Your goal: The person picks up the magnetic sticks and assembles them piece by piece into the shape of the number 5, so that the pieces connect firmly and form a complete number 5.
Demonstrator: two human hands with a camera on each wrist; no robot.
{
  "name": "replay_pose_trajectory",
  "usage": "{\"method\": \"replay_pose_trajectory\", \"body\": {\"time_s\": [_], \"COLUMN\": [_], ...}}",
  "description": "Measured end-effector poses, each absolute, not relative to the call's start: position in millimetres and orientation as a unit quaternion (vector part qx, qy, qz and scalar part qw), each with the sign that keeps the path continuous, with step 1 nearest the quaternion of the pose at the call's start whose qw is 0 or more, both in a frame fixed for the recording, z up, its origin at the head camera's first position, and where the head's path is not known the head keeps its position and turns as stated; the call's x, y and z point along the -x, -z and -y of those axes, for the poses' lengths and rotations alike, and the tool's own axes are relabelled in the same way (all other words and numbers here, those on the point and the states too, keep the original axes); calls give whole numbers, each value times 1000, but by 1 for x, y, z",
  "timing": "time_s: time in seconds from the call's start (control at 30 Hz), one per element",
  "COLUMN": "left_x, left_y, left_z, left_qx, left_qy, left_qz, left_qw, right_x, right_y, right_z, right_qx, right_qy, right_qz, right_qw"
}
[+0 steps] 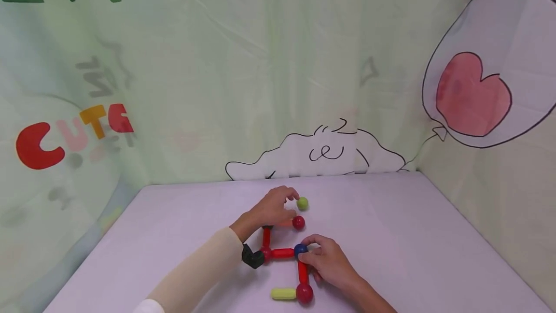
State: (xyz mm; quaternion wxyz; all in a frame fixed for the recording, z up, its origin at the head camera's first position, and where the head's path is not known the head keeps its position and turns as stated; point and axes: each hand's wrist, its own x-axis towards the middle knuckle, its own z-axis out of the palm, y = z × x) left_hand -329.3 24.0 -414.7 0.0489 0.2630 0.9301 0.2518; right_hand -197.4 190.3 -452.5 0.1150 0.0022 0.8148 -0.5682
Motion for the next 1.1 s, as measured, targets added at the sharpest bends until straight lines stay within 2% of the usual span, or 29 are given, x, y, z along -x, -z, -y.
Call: {"method": "replay_pose_trajectory", "body": {"time_s": [0.1,0.37,1.1], "left_x": [335,342,347], "left_y": [418,426,430], "left_z": [-29,-35,-34], "left_qx": [-276,-290,-271], "left_qy": [-231,-212,-195], "left_qz": [-932,-930,-940], "left_qw": [44,74,67], "right_x": [197,197,196], "right_y": [451,451,452], "right_z": [-189,-188,-190], "right_qx": [-2,-17,-25], "right_qy": [568,554,546], "right_qz": [-816,-827,-831], "right_qw": [112,98,99]}}
